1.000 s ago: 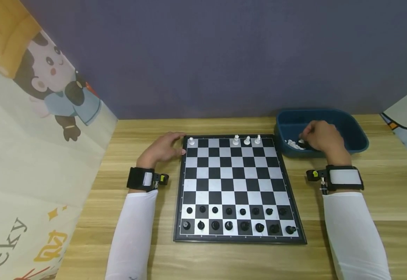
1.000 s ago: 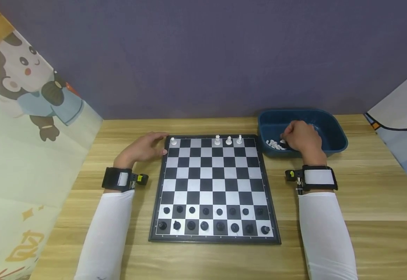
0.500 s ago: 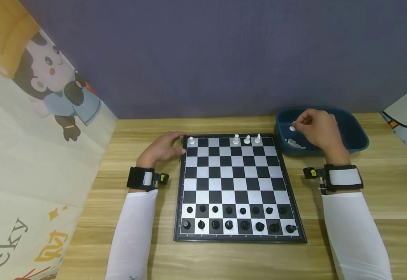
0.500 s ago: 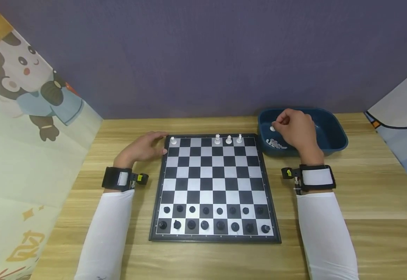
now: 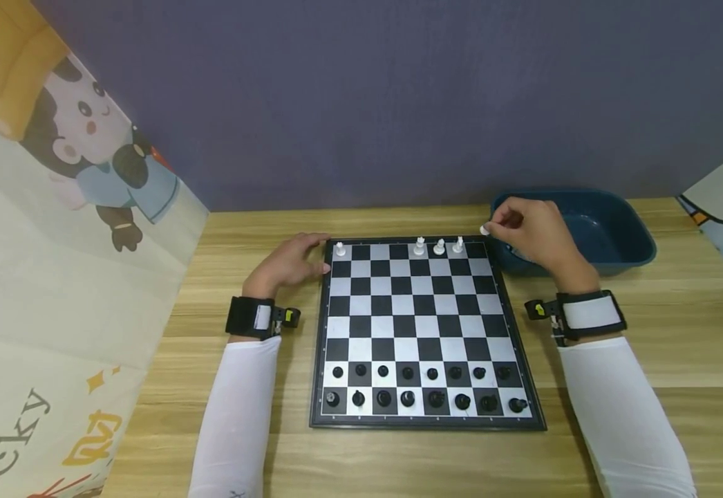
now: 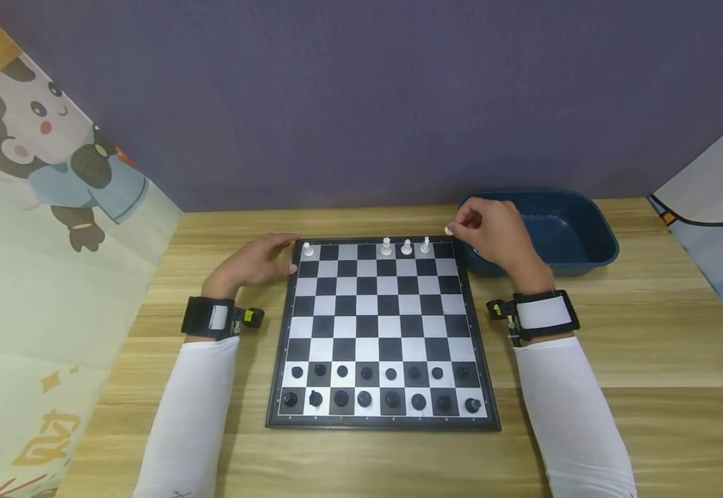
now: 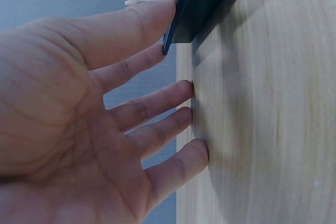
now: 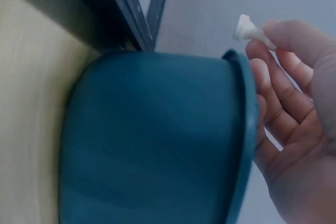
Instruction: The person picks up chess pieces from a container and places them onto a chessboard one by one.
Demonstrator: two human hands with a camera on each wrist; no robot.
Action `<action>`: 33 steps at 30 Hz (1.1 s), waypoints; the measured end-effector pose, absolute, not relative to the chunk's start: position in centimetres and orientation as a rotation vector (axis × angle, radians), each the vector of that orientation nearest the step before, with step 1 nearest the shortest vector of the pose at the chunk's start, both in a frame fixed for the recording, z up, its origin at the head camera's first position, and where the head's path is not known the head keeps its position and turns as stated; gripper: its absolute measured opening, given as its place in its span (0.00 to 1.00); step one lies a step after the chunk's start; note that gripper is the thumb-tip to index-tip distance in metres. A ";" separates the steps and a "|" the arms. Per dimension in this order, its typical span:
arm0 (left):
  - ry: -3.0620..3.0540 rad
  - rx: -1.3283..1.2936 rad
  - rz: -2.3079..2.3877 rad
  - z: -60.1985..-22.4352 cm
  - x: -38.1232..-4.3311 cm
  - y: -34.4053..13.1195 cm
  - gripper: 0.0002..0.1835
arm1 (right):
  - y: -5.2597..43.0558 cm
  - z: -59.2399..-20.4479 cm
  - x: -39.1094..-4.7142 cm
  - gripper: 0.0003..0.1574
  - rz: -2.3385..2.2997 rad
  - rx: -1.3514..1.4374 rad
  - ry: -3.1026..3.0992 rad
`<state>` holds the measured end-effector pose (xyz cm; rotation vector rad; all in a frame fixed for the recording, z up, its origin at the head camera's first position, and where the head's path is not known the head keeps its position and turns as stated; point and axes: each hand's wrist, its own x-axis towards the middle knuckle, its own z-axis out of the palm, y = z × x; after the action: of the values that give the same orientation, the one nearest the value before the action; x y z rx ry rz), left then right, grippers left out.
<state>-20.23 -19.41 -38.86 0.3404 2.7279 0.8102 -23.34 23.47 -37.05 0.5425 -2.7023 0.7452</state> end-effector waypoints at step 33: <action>2.718 0.327 0.820 -39.1 -20.4 -19.4 0.37 | 22.3 -38.8 -23.8 0.07 0.497 0.615 -2.941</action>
<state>-20.38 -19.41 -39.05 0.3270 2.7179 0.8199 -23.80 22.29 -38.84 0.6154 -2.9414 0.4969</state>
